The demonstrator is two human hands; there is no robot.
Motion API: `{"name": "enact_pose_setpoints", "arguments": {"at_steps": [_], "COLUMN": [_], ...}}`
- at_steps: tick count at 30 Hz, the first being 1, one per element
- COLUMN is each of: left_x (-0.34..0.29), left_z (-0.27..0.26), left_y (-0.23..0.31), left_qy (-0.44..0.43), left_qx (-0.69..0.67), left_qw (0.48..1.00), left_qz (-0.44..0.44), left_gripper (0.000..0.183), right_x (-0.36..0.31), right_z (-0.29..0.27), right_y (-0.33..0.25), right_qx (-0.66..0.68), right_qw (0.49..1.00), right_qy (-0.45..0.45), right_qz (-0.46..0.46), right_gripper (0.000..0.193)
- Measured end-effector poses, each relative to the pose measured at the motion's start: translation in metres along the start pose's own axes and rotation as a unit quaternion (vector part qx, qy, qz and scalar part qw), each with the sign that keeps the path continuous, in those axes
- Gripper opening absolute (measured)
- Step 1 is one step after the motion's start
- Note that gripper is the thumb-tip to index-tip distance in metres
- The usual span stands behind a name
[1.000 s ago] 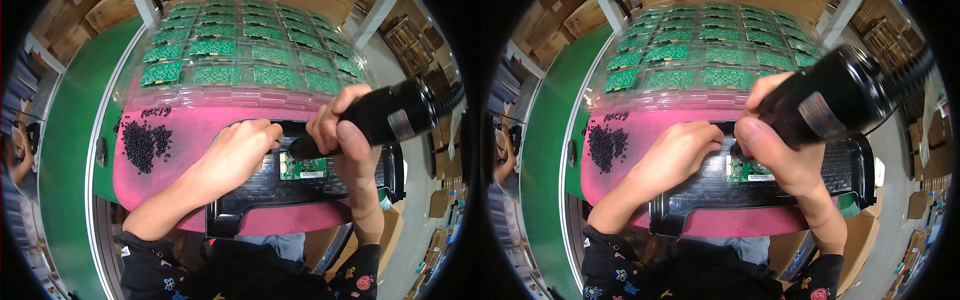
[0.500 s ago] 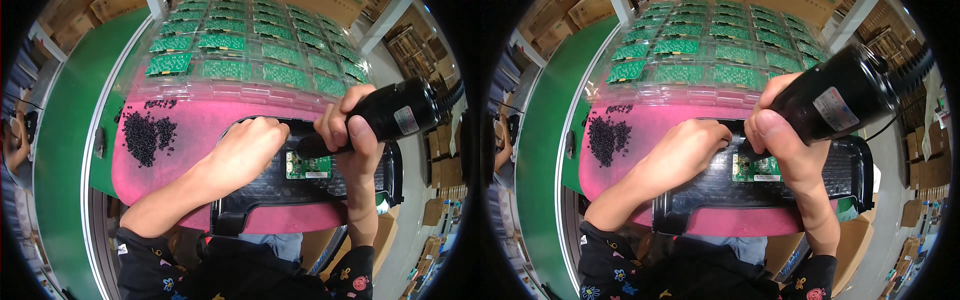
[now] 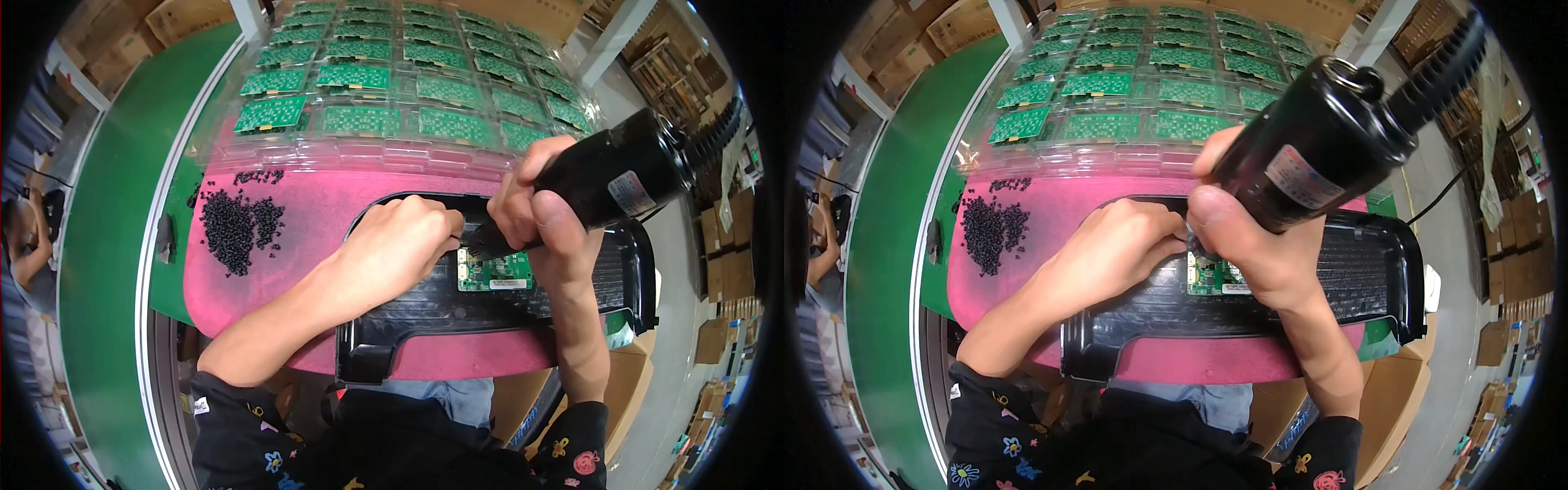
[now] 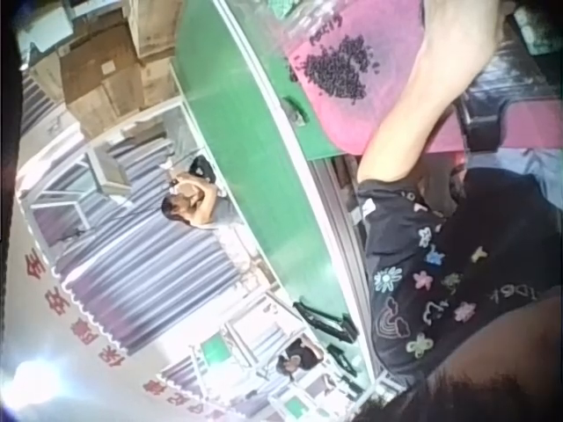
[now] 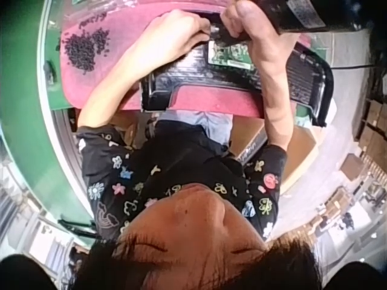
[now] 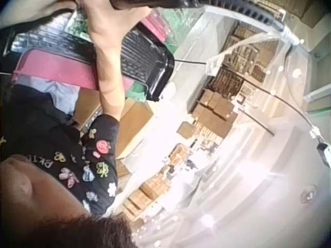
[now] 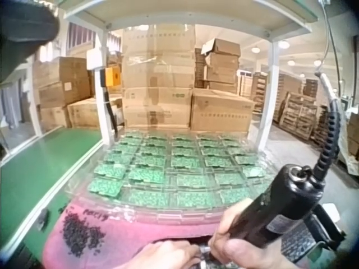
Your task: Screw circuit boards into plastic housings and pack them into a box.
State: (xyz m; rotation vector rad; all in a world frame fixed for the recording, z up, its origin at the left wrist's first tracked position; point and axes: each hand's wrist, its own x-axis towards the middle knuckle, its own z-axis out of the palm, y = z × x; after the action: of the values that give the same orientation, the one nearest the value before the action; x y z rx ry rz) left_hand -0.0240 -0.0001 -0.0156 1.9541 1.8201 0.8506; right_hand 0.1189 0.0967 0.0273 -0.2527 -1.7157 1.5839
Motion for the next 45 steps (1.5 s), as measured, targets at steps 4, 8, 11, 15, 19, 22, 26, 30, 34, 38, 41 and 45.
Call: {"name": "enact_pose_setpoints", "arguments": {"at_steps": [4, 8, 11, 15, 19, 22, 26, 30, 34, 38, 41, 45], "left_x": [0.001, 0.002, 0.001, 0.001, 0.005, 0.006, 0.006, 0.006, 0.007, 0.006, 0.004, 0.002], "left_z": [0.005, 0.002, -0.001, -0.001, -0.002, -0.003, -0.004, -0.002, -0.002, -0.001, 0.001, 0.0], "left_y": [-0.006, -0.003, -0.001, -0.001, 0.001, 0.003, 0.002, 0.002, 0.0, -0.003, -0.003, -0.002], "left_qy": [0.01, 0.012, -0.001, -0.025, -0.003, 0.006, -0.004, 0.006, 0.021, 0.047, 0.053, 0.028], "left_qx": [-0.009, -0.014, -0.011, -0.003, -0.078, -0.102, -0.106, -0.122, -0.106, -0.094, -0.086, -0.072], "left_qw": [1.0, 1.0, 1.0, 1.0, 0.994, 0.99, 0.989, 0.987, 0.99, 0.99, 0.991, 0.997], "left_qz": [0.015, 0.025, 0.014, 0.011, 0.072, 0.097, 0.106, 0.108, 0.093, 0.093, 0.088, 0.03], "left_gripper": [0.012, 0.01, 0.012, 0.013, 0.014, 0.012, 0.013, 0.013, 0.013, 0.014, 0.015, 0.015], "right_x": [0.005, 0.005, -0.005, -0.014, -0.018, -0.023, -0.025, -0.027, -0.03, -0.029, -0.029, -0.027], "right_z": [-0.004, 0.001, -0.001, -0.012, -0.02, -0.023, -0.022, -0.019, -0.008, -0.003, 0.006, 0.001], "right_y": [0.001, -0.004, -0.004, -0.005, -0.018, -0.02, -0.025, -0.032, -0.032, -0.021, -0.016, -0.018], "right_qx": [-0.025, -0.012, 0.042, 0.102, 0.206, 0.211, 0.212, 0.138, 0.107, 0.102, 0.08, 0.167], "right_qw": [0.999, 1.0, 0.999, 0.992, 0.973, 0.971, 0.97, 0.99, 0.993, 0.995, 0.996, 0.985], "right_qy": [-0.03, 0.01, 0.03, 0.042, 0.044, 0.058, 0.044, 0.018, 0.038, 0.007, 0.042, -0.048], "right_qz": [0.005, 0.018, 0.005, -0.058, -0.09, -0.101, -0.112, -0.014, 0.011, 0.015, 0.009, 0.017], "right_gripper": [0.032, 0.028, 0.029, 0.028, 0.033, 0.037, 0.031, 0.038, 0.039, 0.039, 0.039, 0.032]}}
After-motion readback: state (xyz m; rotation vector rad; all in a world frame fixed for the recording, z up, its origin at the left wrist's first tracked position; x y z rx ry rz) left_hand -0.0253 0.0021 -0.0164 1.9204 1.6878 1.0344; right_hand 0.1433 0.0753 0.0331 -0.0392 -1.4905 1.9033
